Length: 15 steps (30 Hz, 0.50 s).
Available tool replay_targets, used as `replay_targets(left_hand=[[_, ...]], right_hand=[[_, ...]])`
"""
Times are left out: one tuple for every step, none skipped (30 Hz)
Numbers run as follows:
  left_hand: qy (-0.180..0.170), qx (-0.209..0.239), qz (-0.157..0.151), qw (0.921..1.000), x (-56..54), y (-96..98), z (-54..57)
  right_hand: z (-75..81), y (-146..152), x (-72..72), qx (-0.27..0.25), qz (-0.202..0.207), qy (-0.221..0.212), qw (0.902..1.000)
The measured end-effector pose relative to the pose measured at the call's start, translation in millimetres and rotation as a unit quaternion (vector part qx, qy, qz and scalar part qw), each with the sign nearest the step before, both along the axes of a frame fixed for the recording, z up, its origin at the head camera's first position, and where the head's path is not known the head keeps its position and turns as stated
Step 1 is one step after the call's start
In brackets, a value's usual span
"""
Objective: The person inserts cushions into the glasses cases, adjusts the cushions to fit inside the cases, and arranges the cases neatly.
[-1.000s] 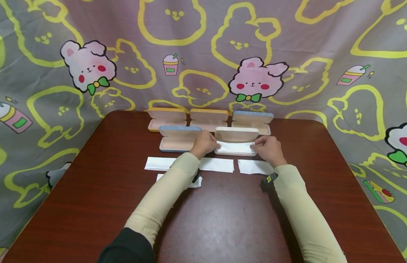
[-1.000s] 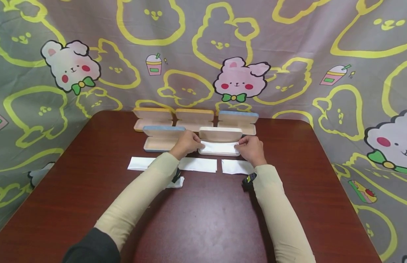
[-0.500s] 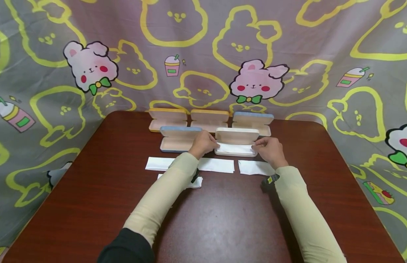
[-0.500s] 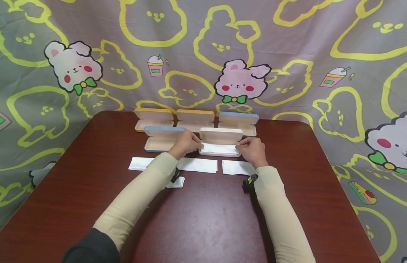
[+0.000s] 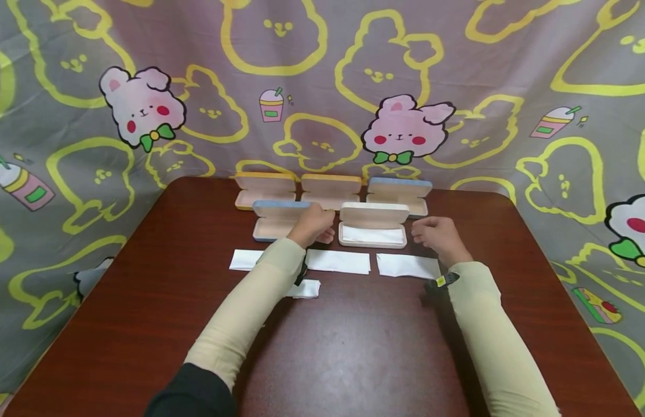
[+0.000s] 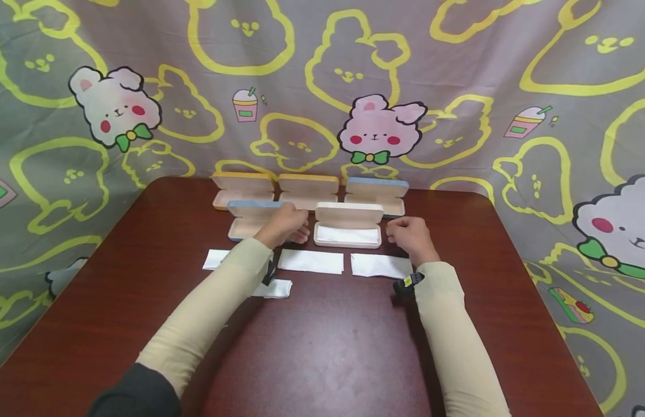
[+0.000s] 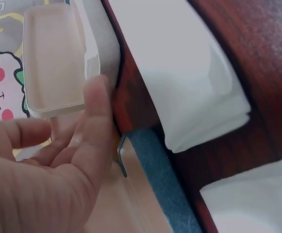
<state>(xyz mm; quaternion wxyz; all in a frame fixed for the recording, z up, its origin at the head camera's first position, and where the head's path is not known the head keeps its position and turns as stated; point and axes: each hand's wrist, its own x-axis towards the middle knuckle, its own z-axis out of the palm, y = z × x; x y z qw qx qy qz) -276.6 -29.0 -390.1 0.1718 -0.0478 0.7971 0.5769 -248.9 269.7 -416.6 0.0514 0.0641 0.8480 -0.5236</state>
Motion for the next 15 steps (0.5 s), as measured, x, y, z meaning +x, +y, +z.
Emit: replay_targets(left_hand=[[-0.006, 0.005, 0.002, 1.0, -0.3, 0.0, 0.0], [-0.01, 0.007, 0.004, 0.9999, -0.7, 0.2, 0.0], [-0.015, 0.008, 0.006, 0.9998, -1.1, 0.5, -0.1], [-0.019, 0.006, 0.007, 0.9998, -1.6, 0.8, -0.1], [-0.021, 0.005, 0.007, 0.9997, -2.2, 1.2, -0.2], [-0.023, 0.002, 0.007, 0.9997, -2.8, 1.6, -0.4], [-0.024, -0.001, 0.006, 0.9997, -3.5, 2.2, -0.6], [-0.025, -0.004, 0.004, 0.9997, -4.1, 2.7, -0.9], [-0.027, -0.008, 0.001, 0.9996, -4.5, 3.4, -1.1], [-0.026, -0.011, -0.003, 0.9996, -5.2, 4.3, -1.7], [-0.026, -0.014, -0.007, 0.9995, -5.7, 5.2, -2.3], [-0.026, -0.016, -0.011, 0.9995, -6.3, 6.3, -2.9], [-0.025, -0.018, -0.012, 0.9994, -6.8, 7.6, -3.5], [-0.024, -0.021, -0.013, 0.9994, -7.3, 9.0, -4.0], [-0.021, -0.024, -0.013, 0.9994, -7.5, 10.3, -4.2]], right_hand=[[0.9, 0.2, -0.8, -0.009, 0.0, -0.007, 0.9999], [1.7, 0.1, -1.4, -0.016, 0.001, -0.014, 0.9998], [2.4, -0.3, -2.4, -0.021, 0.001, -0.024, 0.9995], [3.1, -0.9, -3.6, -0.025, 0.002, -0.034, 0.9991], [3.8, -1.6, -4.7, -0.031, 0.002, -0.045, 0.9985], [4.4, -2.5, -5.9, -0.037, 0.003, -0.056, 0.9977], [5.1, -3.7, -7.5, -0.041, 0.003, -0.067, 0.9969], [5.4, -4.8, -8.8, -0.047, 0.003, -0.077, 0.9959], [5.8, -5.9, -10.2, -0.053, 0.005, -0.086, 0.9948], [6.0, -6.7, -11.4, -0.058, 0.004, -0.094, 0.9938], [6.0, -7.1, -12.6, -0.061, 0.004, -0.101, 0.993], [6.4, -7.7, -13.3, -0.062, 0.004, -0.106, 0.9924], [6.8, -7.9, -14.0, -0.063, 0.004, -0.111, 0.9918], [7.3, -7.8, -14.3, -0.065, 0.003, -0.115, 0.9912], [8.2, -7.7, -14.4, -0.064, 0.003, -0.119, 0.9907]])
